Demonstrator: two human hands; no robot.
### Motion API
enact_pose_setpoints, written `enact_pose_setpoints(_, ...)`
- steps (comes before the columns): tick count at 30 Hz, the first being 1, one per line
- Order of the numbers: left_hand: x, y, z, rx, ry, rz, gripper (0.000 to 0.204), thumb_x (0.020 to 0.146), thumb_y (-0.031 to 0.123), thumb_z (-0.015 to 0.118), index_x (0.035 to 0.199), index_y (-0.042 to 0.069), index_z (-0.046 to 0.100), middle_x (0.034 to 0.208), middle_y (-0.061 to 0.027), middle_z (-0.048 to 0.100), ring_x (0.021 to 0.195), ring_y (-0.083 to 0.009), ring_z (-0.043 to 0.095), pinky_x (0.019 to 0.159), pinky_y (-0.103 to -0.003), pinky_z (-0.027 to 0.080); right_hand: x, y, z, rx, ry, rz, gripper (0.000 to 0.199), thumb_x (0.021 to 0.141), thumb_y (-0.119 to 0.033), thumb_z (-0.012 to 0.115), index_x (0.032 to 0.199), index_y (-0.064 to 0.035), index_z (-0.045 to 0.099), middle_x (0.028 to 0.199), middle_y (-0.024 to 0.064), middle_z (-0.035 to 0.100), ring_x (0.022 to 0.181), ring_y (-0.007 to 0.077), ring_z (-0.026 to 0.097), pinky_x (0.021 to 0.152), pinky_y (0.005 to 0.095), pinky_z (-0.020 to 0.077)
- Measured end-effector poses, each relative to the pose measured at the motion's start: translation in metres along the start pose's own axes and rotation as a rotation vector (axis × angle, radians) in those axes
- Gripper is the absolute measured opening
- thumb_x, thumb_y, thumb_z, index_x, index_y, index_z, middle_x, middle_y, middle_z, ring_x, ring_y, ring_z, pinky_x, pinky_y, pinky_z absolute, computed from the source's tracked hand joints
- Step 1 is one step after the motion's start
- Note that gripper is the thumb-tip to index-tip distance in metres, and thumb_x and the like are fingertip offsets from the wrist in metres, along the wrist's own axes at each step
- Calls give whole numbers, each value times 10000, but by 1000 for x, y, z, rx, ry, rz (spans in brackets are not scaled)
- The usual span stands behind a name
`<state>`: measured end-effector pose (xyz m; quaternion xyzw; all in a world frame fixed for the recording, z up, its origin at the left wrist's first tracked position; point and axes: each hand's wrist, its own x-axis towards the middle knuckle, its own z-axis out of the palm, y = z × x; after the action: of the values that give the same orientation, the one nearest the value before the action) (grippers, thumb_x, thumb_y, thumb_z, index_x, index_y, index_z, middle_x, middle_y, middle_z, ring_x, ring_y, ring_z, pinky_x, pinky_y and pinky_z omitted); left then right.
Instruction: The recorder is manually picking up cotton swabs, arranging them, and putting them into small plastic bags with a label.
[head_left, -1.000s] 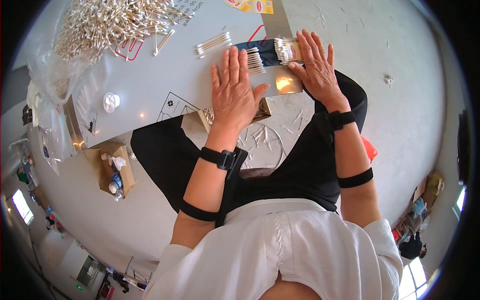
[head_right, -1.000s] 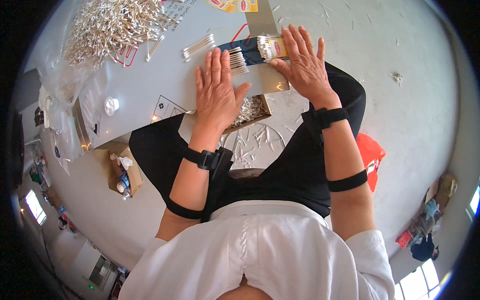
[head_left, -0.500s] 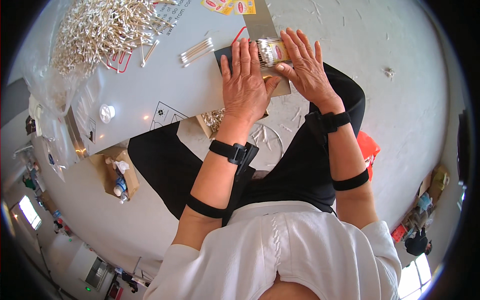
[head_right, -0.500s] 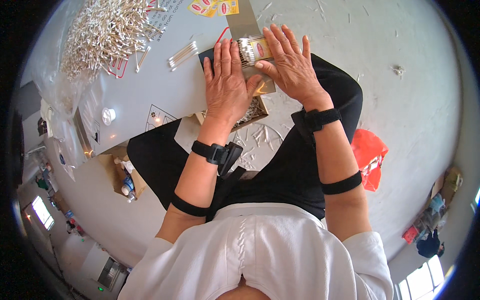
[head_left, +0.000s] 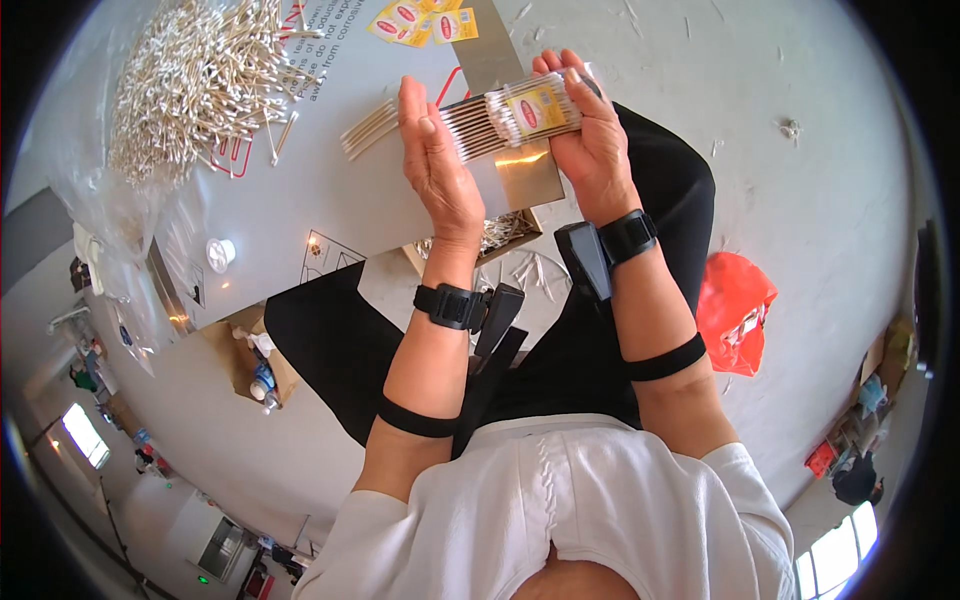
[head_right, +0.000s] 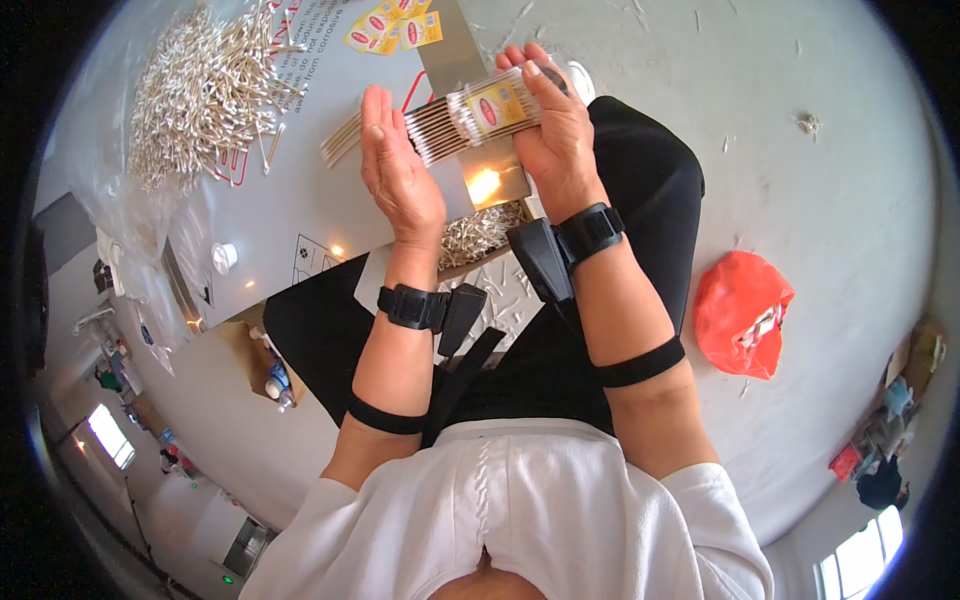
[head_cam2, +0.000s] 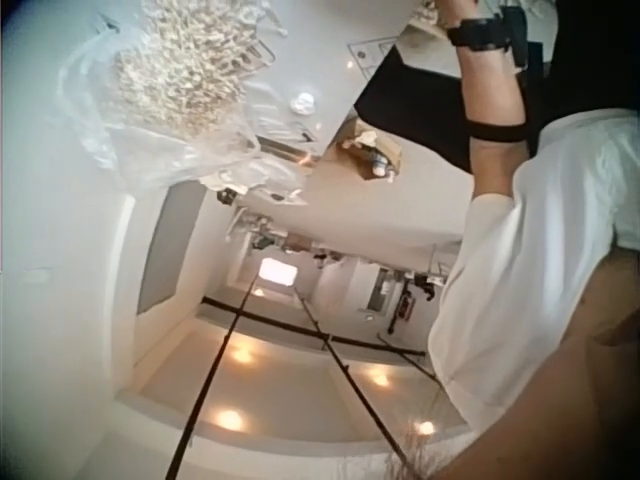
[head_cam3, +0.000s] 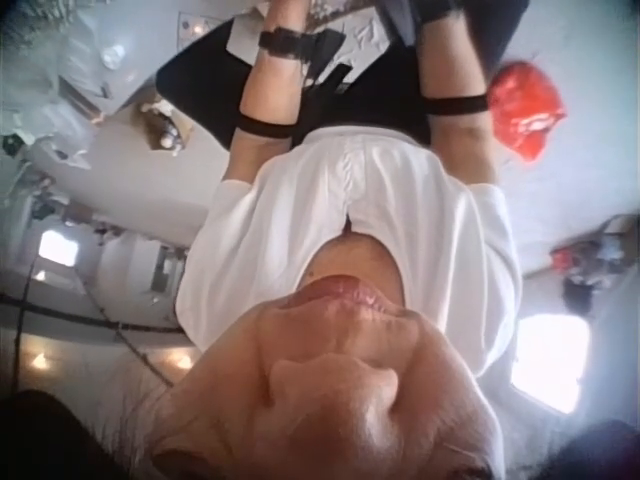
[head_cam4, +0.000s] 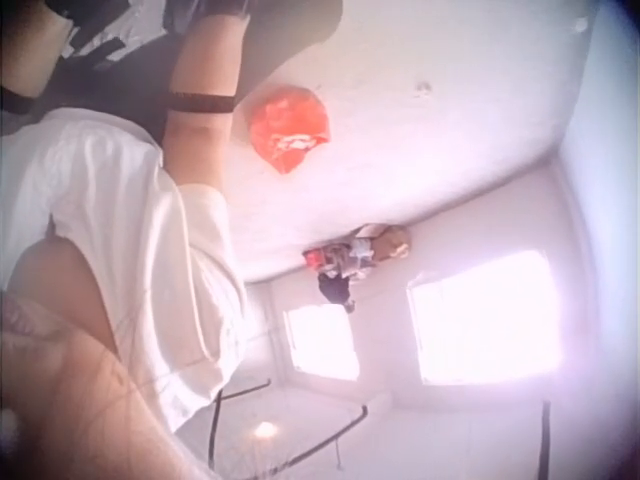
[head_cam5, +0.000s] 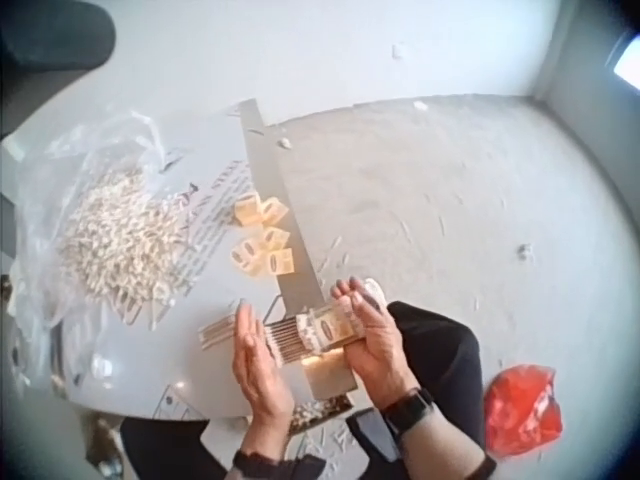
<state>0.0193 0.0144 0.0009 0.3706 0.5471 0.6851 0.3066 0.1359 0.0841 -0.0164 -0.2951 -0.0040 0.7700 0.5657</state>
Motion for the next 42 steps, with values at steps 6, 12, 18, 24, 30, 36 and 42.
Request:
enact_pose_setpoints(6, 1, 0, 14, -65, 13, -38, 650, 1007, 402, 321, 1412, -98, 235, 1483, -215, 263, 1392, -302, 237, 1158, -421, 157, -1, 3, 4, -68, 58, -72, 400, 855, 34, 593, 1240, 74, 493, 1151, 180, 615, 1063, 276, 606, 967, 373, 466)
enact_pose_setpoints(12, 1, -2, 35, -81, -6, -54, 694, 1000, 457, 313, 1416, -93, 232, 1485, -218, 255, 1388, -298, 246, 1156, -415, 157, -4, 3, 9, -106, 83, -87, 378, 853, 32, 590, 1219, 82, 509, 1133, 183, 624, 1060, 268, 609, 957, 353, 468)
enact_pose_setpoints(18, 0, -4, 61, -218, 9, -97, 701, 990, 489, 291, 1418, -66, 266, 1481, -185, 282, 1373, -279, 264, 1145, -392, 174, -6, 3, 11, -105, 67, -89, 387, 855, 8, 598, 1226, 67, 502, 1146, 174, 620, 1081, 271, 598, 972, 368, 454)
enact_pose_setpoints(24, -4, -4, 52, -266, -33, -80, 801, 959, 520, 388, 1473, -19, 93, 1543, -205, 72, 1442, -268, 55, 1160, -416, 48, -9, 0, 9, -67, 14, -51, 460, 865, -13, 587, 1291, 49, 427, 1230, 180, 571, 1167, 281, 539, 1022, 407, 411)
enact_pose_setpoints(30, -14, 4, 66, -259, -59, -125, 815, 958, 555, 343, 1477, -15, 79, 1549, -156, 76, 1432, -260, 79, 1165, -406, 64, -12, 0, 8, 13, -15, -30, 492, 873, -9, 569, 1325, 42, 382, 1237, 176, 566, 1203, 275, 509, 1032, 413, 400)
enact_pose_setpoints(36, -5, 6, 62, -528, -26, -268, 824, 944, 589, 345, 1481, 12, 107, 1538, -143, 121, 1398, -249, 171, 1163, -401, 128, -13, 1, 9, -51, -52, -59, 484, 862, -3, 583, 1309, 42, 404, 1209, 166, 590, 1179, 263, 531, 1003, 409, 429)
enact_pose_setpoints(42, -20, 12, 52, -328, -24, -210, 838, 939, 573, 385, 1480, 3, 92, 1549, -151, 80, 1426, -260, 103, 1170, -402, 83, -14, -2, 2, 93, -78, -17, 468, 867, -35, 585, 1302, 34, 427, 1217, 158, 588, 1186, 264, 528, 1000, 413, 431)
